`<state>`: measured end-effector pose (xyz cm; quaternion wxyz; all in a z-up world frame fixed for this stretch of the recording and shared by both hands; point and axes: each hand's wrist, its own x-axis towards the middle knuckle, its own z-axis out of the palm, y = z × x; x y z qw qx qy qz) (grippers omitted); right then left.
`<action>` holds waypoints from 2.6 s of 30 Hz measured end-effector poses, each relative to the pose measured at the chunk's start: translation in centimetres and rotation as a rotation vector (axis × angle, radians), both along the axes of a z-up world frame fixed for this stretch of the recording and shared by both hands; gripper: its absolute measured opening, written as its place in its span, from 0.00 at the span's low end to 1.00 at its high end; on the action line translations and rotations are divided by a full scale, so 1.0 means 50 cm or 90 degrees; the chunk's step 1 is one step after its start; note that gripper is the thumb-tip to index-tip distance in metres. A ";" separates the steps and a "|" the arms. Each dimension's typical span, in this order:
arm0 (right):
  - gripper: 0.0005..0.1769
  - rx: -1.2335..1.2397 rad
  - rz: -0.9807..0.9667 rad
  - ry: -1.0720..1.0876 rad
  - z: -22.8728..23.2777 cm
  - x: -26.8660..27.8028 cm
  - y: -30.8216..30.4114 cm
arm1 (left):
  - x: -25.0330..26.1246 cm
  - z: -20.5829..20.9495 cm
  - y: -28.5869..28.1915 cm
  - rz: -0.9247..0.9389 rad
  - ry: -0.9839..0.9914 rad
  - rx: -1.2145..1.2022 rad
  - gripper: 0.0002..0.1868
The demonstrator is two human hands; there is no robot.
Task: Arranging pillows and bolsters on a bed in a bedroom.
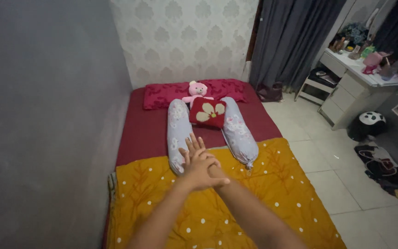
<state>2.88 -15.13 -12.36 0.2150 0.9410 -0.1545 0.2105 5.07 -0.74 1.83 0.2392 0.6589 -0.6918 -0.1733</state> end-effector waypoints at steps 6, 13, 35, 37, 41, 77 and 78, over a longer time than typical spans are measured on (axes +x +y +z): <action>0.35 0.154 0.014 0.022 0.026 -0.014 0.015 | -0.040 0.021 0.004 0.127 -0.105 0.064 0.49; 0.29 -0.073 0.030 -0.013 -0.019 0.010 -0.040 | 0.092 -0.051 -0.037 -0.097 0.056 -0.005 0.38; 0.36 0.149 0.033 0.245 0.055 0.009 -0.002 | 0.155 -0.068 -0.032 -0.160 0.237 -0.063 0.35; 0.36 0.151 0.053 0.209 -0.111 0.049 -0.082 | 0.149 -0.066 -0.027 -0.145 0.263 -0.051 0.34; 0.32 0.180 0.003 0.234 -0.083 0.056 -0.063 | 0.095 -0.040 -0.025 -0.061 0.111 -0.049 0.32; 0.27 0.330 0.040 0.069 0.202 0.015 0.038 | -0.018 0.005 0.027 0.069 -0.023 -0.303 0.31; 0.27 0.331 0.039 0.070 0.166 0.020 0.020 | -0.001 0.001 0.020 0.069 -0.022 -0.303 0.31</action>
